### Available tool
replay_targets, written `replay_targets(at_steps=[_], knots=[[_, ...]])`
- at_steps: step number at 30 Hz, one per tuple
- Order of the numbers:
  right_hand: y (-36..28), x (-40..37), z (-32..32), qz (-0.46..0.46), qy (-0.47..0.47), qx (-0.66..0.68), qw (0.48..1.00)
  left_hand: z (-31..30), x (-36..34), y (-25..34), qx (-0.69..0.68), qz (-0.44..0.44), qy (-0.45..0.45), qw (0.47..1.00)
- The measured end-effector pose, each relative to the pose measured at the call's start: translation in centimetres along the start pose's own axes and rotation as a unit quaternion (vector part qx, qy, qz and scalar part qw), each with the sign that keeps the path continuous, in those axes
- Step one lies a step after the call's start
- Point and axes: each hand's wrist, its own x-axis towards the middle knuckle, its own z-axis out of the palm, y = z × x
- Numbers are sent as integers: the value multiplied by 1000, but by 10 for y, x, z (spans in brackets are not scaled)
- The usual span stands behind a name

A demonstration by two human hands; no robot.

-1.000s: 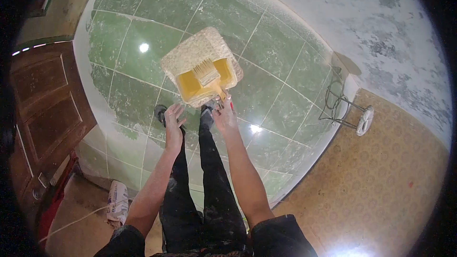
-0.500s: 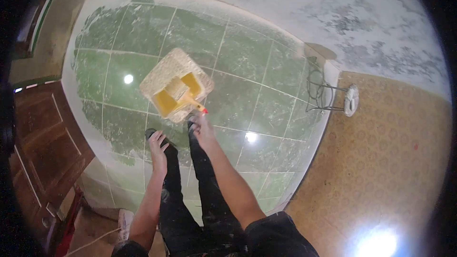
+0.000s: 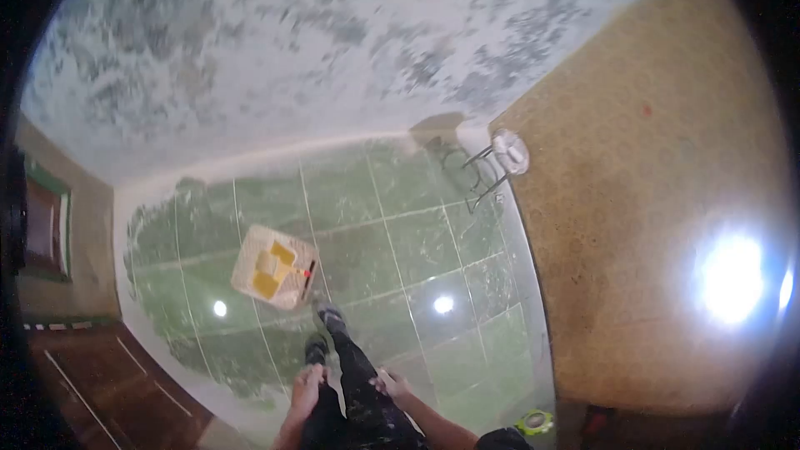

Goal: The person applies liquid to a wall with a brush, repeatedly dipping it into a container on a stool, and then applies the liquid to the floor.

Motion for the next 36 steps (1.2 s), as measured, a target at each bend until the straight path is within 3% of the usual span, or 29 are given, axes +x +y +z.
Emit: replay_targets(at_steps=[3, 6, 8, 9, 11, 15, 19, 23, 27, 29, 31, 36], knots=[[-4, -75, -7, -7, 95, 84, 992, -5, -45, 43, 131, -49, -61, 988], [34, -114, -28, -49, 129, 192, 972, -4, -83, 102, 224, -48, -87, 970], [43, -144, -28, -67, 157, 220, 961, -12, -77, 96, 231, -1, -103, 968], [48, -155, -27, -77, 156, 238, 956, -18, -66, 91, 220, 30, -110, 969], [60, -174, -31, -151, 69, 371, 914, -16, -56, 106, 220, 93, -134, 962], [83, -183, -60, -178, 15, 440, 880, 35, -59, 181, 285, 118, -188, 932], [98, -200, -97, -207, 81, 454, 863, 112, -82, 237, 364, 199, -230, 880], [118, -222, -154, -242, 113, 510, 818, 195, -111, 222, 316, 253, -293, 866], [139, -265, -224, -258, 132, 558, 777, 275, -153, 155, 285, 239, -332, 867], [153, -289, -258, -266, 138, 574, 762, 310, -177, 111, 231, 184, -388, 873], [175, -298, -299, -265, 146, 608, 734, 342, -210, 77, 259, 180, -410, 856], [229, -302, -387, -254, 131, 626, 726, 416, -262, 11, 333, 165, -436, 820]])
